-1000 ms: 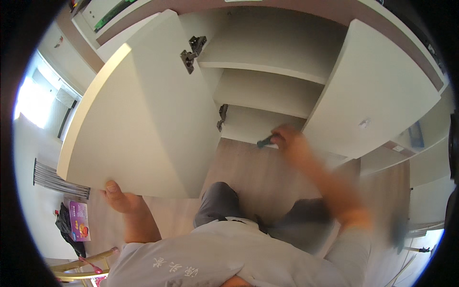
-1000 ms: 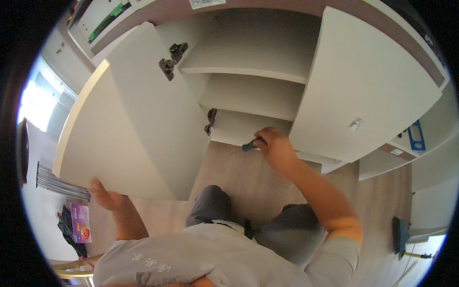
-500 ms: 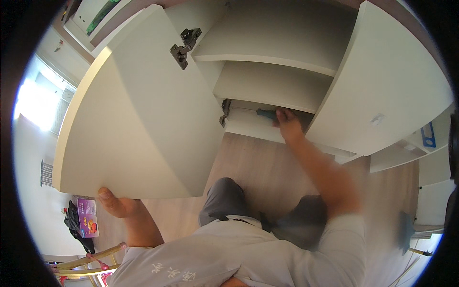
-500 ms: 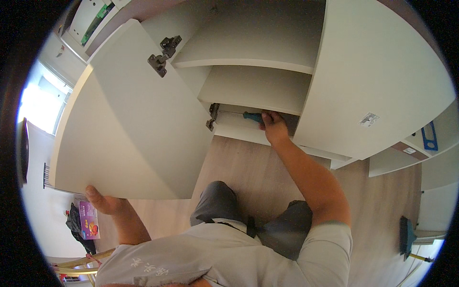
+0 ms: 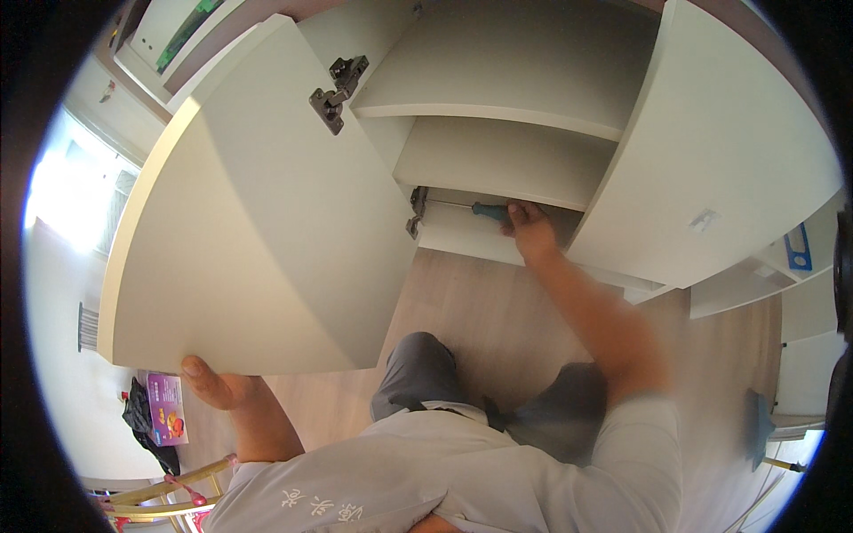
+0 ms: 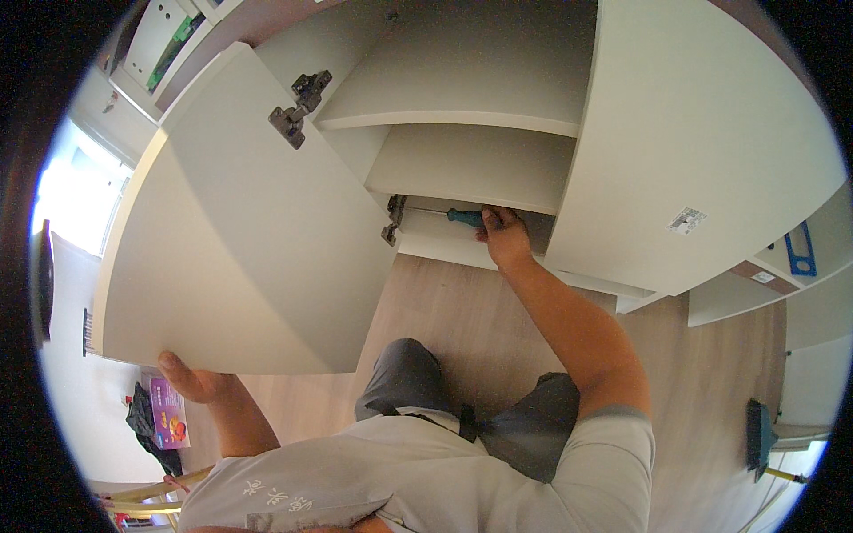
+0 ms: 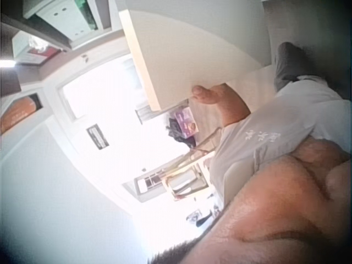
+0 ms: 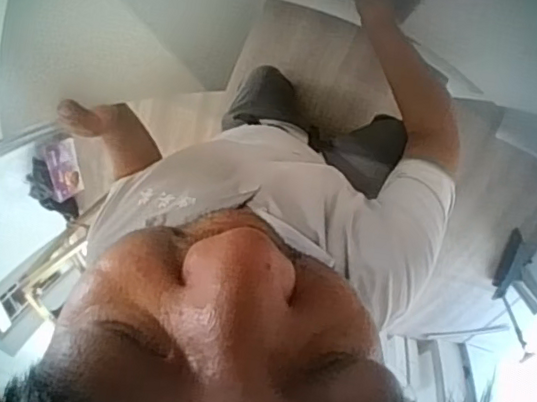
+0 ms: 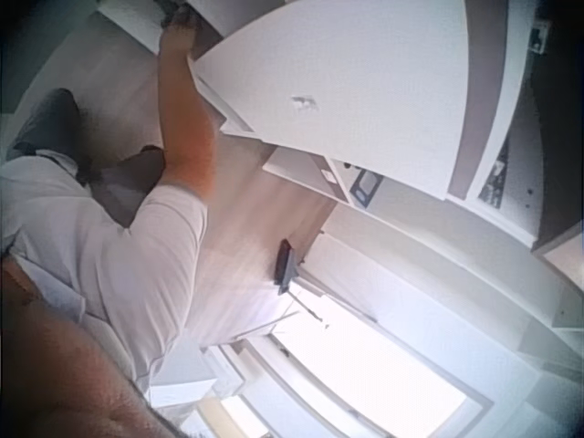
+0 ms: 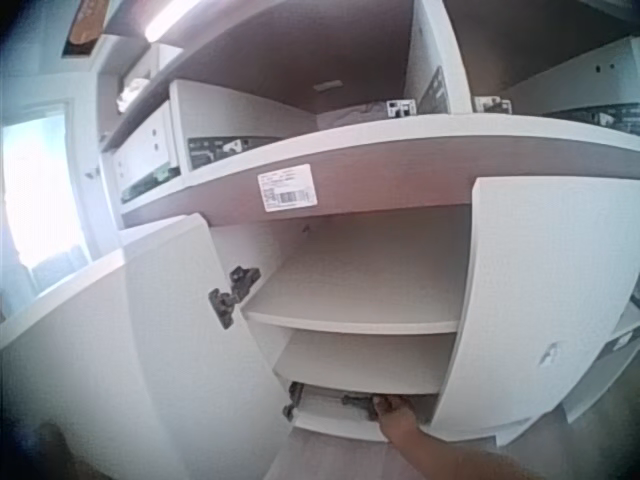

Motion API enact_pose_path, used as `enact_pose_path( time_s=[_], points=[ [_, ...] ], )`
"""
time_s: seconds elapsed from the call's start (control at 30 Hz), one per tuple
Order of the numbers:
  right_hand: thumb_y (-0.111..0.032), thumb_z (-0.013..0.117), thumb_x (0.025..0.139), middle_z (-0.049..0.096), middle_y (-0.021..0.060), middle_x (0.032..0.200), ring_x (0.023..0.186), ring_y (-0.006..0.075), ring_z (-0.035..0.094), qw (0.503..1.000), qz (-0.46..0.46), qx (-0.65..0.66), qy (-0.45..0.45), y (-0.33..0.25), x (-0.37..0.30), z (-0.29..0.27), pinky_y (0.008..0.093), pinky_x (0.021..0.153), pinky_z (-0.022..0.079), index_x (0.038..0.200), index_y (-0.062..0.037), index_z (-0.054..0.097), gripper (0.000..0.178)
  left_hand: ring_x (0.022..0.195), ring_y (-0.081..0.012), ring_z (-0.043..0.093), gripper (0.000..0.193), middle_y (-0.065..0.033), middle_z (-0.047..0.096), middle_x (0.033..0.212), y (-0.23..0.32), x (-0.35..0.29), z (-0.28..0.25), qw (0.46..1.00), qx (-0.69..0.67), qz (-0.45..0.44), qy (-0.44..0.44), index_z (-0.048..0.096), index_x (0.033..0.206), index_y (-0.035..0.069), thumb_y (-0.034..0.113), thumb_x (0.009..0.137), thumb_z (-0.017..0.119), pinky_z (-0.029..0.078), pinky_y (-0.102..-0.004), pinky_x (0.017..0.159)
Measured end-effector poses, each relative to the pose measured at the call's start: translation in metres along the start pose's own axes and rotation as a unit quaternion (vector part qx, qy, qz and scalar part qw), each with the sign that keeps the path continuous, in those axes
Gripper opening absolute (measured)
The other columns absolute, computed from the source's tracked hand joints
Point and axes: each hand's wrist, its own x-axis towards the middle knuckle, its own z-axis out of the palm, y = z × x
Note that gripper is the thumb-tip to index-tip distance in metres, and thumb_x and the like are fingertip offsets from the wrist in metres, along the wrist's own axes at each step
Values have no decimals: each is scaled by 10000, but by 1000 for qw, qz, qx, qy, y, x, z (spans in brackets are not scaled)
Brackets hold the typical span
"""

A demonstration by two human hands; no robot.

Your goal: The person uses a screwdriver to tighten screws on the hinges of a white cabinet door. They repeatedly open and close the door to check the alignment and functionality of the hinges during the process.

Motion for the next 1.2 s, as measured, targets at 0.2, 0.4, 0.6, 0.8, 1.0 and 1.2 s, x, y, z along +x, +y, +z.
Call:
enact_pose_path(
  time_s=[0.2, 0.4, 0.6, 0.8, 1.0, 1.2],
  points=[
    [-278, 590, 1071, 673, 146, 1112, 796, 218, 706, 988, -98, -120, -3, 7, -1, -5, 326, 734, 607, 1303, -2, 608, 361, 1122, -281, 682, 407, -175, 662, 1306, -3, 1, 6, 1000, 11, 23, 8, 589, 1331, -16, 220, 1000, 607, 590, -431, 902],
    [-343, 615, 1050, 662, 138, 1012, 752, 216, 668, 950, -201, -230, -56, 14, 11, -21, 327, 646, 565, 1291, -102, 611, 342, 1121, -289, 683, 378, -178, 664, 1303, -2, 0, 12, 996, -87, -33, 1, 605, 1304, -5, 222, 1002, 602, 589, -444, 908],
    [-359, 623, 1035, 621, 113, 884, 655, 197, 589, 981, 134, -121, -67, -34, 9, -10, 365, 558, 508, 1273, -61, 572, 384, 1440, -326, 426, 578, -173, 442, 1576, 1, -2, -13, 981, -122, -45, -142, 406, 1519, 13, 313, 1046, 546, 303, -549, 1194],
    [-419, 590, 1047, 607, 118, 865, 640, 221, 562, 948, -157, -274, 46, 46, 46, -17, 383, 585, 504, 1293, -50, 557, 444, 1418, -329, 456, 572, -178, 468, 1557, -2, 7, -8, 976, -138, -58, -158, 416, 1519, 12, 308, 1047, 547, 329, -552, 1178],
    [-425, 536, 1073, 598, 132, 888, 700, 232, 559, 980, 62, -153, -116, -33, 8, -14, 383, 619, 504, 1283, -31, 550, 446, 1407, -331, 469, 564, -179, 472, 1555, -3, 14, 11, 962, -182, -83, -187, 423, 1514, 13, 300, 1046, 549, 344, -554, 1167],
    [-453, 529, 1073, 591, 107, 847, 685, 218, 544, 979, 91, -150, -104, -25, 11, -14, 371, 623, 472, 1179, -44, 568, 425, 1023, -333, 708, 402, -227, 641, 1320, 0, -5, 1, 992, -117, -34, 37, 581, 1319, -39, 184, 985, 607, 616, -441, 758]
  ],
)
